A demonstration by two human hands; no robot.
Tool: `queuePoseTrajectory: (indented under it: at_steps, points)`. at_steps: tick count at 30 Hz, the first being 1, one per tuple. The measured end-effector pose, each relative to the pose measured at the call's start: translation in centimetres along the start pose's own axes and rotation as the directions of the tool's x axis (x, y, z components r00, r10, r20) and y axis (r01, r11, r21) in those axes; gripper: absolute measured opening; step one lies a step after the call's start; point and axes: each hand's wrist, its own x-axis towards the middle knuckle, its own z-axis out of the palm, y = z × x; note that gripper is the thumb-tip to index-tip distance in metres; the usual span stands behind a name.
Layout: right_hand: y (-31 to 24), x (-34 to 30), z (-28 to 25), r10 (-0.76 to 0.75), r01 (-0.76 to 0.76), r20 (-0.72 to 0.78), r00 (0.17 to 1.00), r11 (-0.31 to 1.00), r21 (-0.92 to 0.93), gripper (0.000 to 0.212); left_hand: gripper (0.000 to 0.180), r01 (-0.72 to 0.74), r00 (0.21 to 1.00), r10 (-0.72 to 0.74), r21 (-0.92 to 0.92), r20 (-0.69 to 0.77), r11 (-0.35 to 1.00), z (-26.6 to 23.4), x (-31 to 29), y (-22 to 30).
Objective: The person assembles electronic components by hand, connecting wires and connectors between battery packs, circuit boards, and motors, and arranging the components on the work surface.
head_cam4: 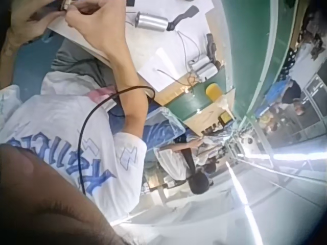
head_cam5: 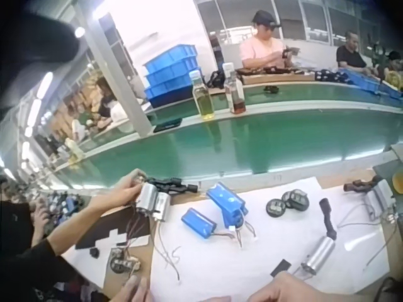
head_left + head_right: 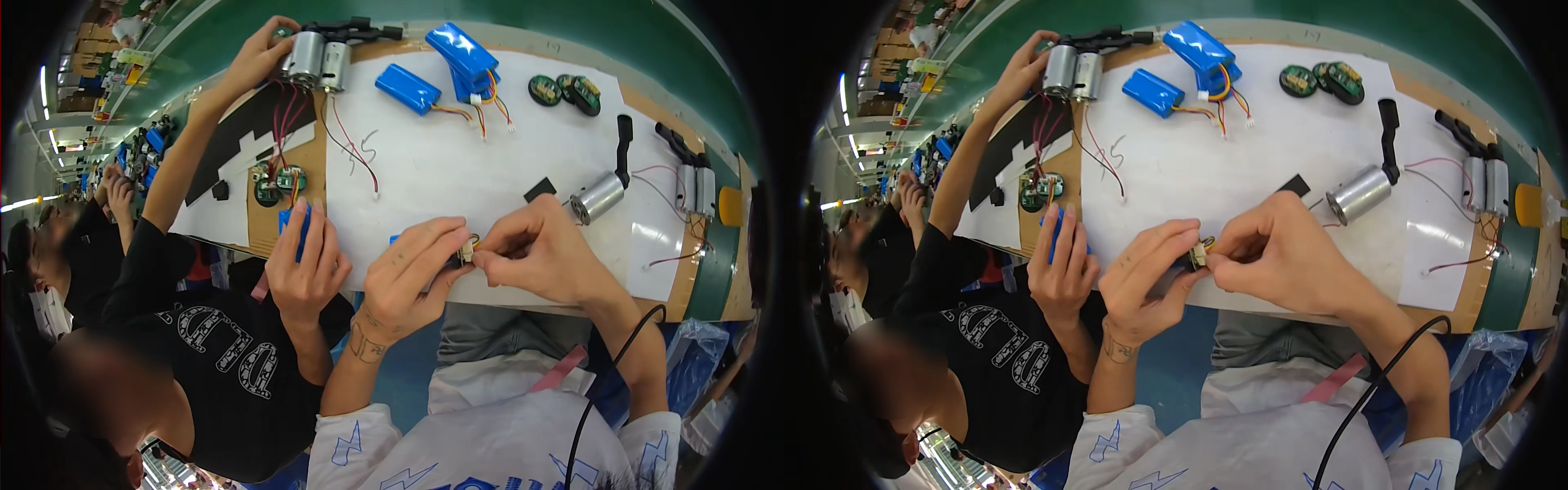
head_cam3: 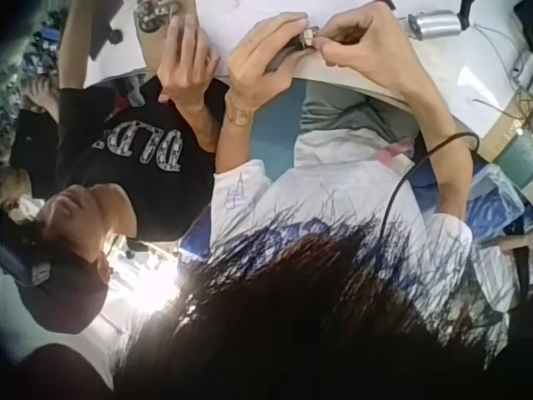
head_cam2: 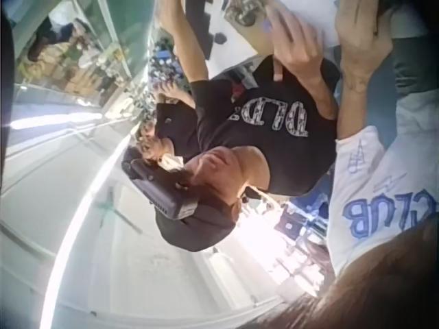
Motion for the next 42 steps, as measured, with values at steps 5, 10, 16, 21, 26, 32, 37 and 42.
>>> queuePoseTrajectory:
  at_steps: [5, 10, 16, 21, 26, 32, 37, 42]
  points:
    - [-0.1, -0.1, -0.4, -0.006, 0.005, -0.06, 0.998, 1.0, -0.004, 0.015, 0.048, 0.1, 0.994, -0.102, -0.035, -0.047, 0.994, -0.8, -1.0, -0.9]
    - [-0.3, 0.0, 0.8, -0.029, 0.026, -0.035, 0.999, 0.996, -0.086, 0.017, 0.048, 0.114, 0.993, -0.116, -0.082, -0.029, 0.99, -1.0, -0.5, -1.0]
    - [-0.9, -1.2, 0.5, -0.534, 0.363, -0.021, 0.846, 0.604, -0.709, 0.022, 0.039, 0.428, 0.901, -0.415, -0.405, 0.124, 0.808, -2.5, 1.5, 0.2]
    - [0.4, 0.6, 2.0, -0.62, 0.405, -0.082, 0.78, 0.6, -0.69, 0.024, 0.032, 0.464, 0.88, -0.415, -0.234, 0.229, 0.854, -2.6, 2.6, -0.2]
    - [1.6, 2.3, 2.5, -0.564, 0.377, -0.138, 0.815, 0.694, -0.614, 0.019, 0.035, 0.559, 0.824, -0.509, -0.205, 0.25, 0.804, -2.8, 2.4, -0.5]
    - [1.5, 3.2, 2.0, -0.547, 0.402, -0.062, 0.835, 0.683, -0.61, 0.018, 0.047, 0.471, 0.871, -0.372, -0.332, 0.321, 0.817, -3.4, 1.8, -1.3]
    - [1.2, 3.5, 1.8, -0.528, 0.399, -0.079, 0.845, 0.722, -0.565, 0.013, 0.048, 0.497, 0.862, -0.38, -0.411, 0.335, 0.764, -3.2, 1.3, -2.0]
    - [1.4, 3.8, 1.8, -0.521, 0.403, -0.078, 0.85, 0.739, -0.54, 0.009, 0.048, 0.43, 0.893, -0.32, -0.391, 0.317, 0.813, -3.2, 1.1, -2.8]
